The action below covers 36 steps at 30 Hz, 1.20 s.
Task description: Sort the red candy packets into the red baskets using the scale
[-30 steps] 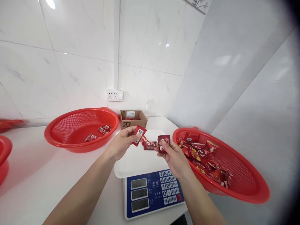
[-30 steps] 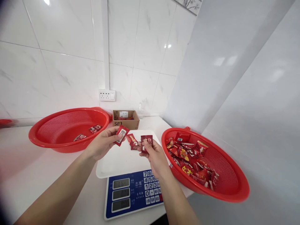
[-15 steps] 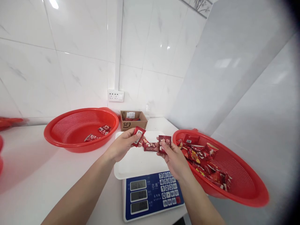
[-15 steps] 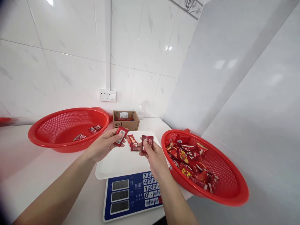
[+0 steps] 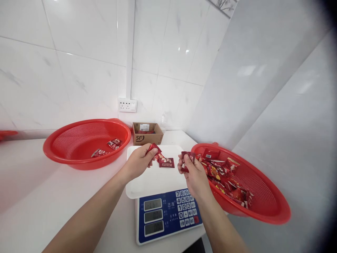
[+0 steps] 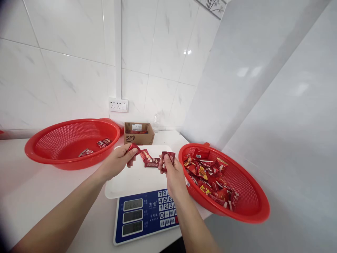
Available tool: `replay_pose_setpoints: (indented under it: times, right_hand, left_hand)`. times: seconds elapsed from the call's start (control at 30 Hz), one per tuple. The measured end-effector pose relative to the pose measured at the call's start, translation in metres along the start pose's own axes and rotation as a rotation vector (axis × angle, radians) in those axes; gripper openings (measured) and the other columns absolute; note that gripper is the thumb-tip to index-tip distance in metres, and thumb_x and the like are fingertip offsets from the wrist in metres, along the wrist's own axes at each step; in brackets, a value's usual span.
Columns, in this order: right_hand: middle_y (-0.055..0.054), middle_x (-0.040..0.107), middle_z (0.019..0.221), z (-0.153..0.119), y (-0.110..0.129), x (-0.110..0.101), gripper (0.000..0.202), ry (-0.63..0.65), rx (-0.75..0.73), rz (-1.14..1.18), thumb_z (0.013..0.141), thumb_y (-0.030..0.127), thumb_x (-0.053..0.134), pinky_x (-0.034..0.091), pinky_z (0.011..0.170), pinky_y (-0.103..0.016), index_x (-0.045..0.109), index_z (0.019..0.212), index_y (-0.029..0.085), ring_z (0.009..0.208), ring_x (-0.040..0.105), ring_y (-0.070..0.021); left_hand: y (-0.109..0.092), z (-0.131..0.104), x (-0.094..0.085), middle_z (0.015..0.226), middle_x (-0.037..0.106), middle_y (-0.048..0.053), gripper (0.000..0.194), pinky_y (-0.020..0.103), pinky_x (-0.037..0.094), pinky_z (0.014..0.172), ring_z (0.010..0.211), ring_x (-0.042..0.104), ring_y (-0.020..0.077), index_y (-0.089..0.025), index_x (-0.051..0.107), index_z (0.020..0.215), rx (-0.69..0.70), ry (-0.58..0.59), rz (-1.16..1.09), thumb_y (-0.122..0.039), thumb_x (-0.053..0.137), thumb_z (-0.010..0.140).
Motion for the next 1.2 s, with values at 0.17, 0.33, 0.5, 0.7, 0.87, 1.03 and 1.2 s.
replay_pose_setpoints:
  times: [0.17, 0.33, 0.5, 0.7, 0.87, 1.03, 1.2]
  right_hand:
    - [0.004, 0.055, 0.062, 0.000, -0.004, -0.001, 0.044, -0.014, 0.013, 0.011, 0.061, 0.057, 0.076, 0.034, 0.049, -0.021, 0.063, 0.079, 0.018, 0.055, 0.046, -0.0079]
    - [0.000, 0.058, 0.071, -0.002, -0.007, -0.001, 0.048, 0.122, -0.018, -0.278, 0.078, 0.061, 0.057, 0.039, 0.052, -0.025, 0.065, 0.099, 0.019, 0.063, 0.051, -0.0135]
    - [-0.009, 0.064, 0.102, -0.004, -0.003, 0.002, 0.040, 0.288, -0.221, -0.793, 0.090, 0.047, 0.043, 0.044, 0.089, -0.039, 0.064, 0.112, 0.020, 0.098, 0.058, -0.0226]
    - [-0.012, 0.060, 0.111, -0.005, -0.013, 0.011, 0.044, 0.433, -0.199, -1.062, 0.088, 0.035, 0.049, 0.040, 0.097, -0.042, 0.055, 0.128, 0.019, 0.107, 0.054, -0.0256]
    - [-0.013, 0.055, 0.123, -0.004, -0.015, 0.015, 0.055, 0.464, -0.180, -1.118, 0.081, 0.029, 0.058, 0.037, 0.102, -0.042, 0.048, 0.134, 0.017, 0.116, 0.050, -0.0271]
    - [-0.011, 0.054, 0.128, -0.004, -0.012, 0.016, 0.057, 0.507, -0.191, -1.037, 0.079, 0.024, 0.060, 0.038, 0.102, -0.040, 0.047, 0.135, 0.020, 0.118, 0.050, -0.0239]
    - [-0.011, 0.057, 0.128, 0.008, -0.008, 0.015, 0.043, 0.461, -0.294, -1.185, 0.087, 0.023, 0.050, 0.040, 0.100, -0.038, 0.053, 0.130, 0.018, 0.118, 0.051, -0.0236]
  left_hand:
    - [-0.001, -0.001, 0.003, 0.053, 0.045, -0.007, 0.034, 0.024, 0.036, 0.050, 0.049, 0.044, 0.0111, -0.022, 0.038, 0.067, 0.009, 0.001, 0.110, -0.044, 0.035, 0.093]
    - [0.000, 0.000, 0.004, 0.070, 0.055, -0.002, 0.038, 0.027, 0.044, 0.063, 0.066, 0.054, 0.0148, -0.022, 0.046, 0.077, 0.070, 0.055, 0.209, -0.047, 0.024, 0.096]
    - [0.006, 0.000, 0.009, 0.100, 0.062, 0.005, 0.032, 0.035, 0.043, 0.088, 0.098, 0.056, 0.0225, -0.024, 0.061, 0.105, 0.137, 0.172, 0.390, -0.035, 0.033, 0.094]
    - [0.021, -0.002, 0.016, 0.111, 0.064, 0.008, 0.031, 0.040, 0.043, 0.087, 0.105, 0.054, 0.0292, -0.024, 0.061, 0.112, 0.108, 0.259, 0.605, -0.020, 0.053, 0.081]
    - [0.028, -0.001, 0.014, 0.110, 0.064, 0.011, 0.034, 0.041, 0.044, 0.084, 0.107, 0.054, 0.0314, -0.021, 0.057, 0.116, 0.063, 0.264, 0.720, -0.021, 0.051, 0.083]
    - [0.027, 0.000, 0.013, 0.111, 0.066, 0.011, 0.036, 0.039, 0.045, 0.083, 0.107, 0.055, 0.0305, -0.022, 0.056, 0.116, 0.051, 0.276, 0.776, -0.018, 0.051, 0.081]
    - [0.025, 0.001, 0.012, 0.111, 0.066, 0.013, 0.034, 0.043, 0.045, 0.082, 0.106, 0.056, 0.0324, -0.021, 0.058, 0.112, 0.043, 0.272, 0.804, -0.014, 0.047, 0.080]
Point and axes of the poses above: each hand's wrist, its own z-axis towards the middle knuckle, its own x-axis out of the palm, y = z × x, the point moved 4 cm from there along z, towards the middle knuckle
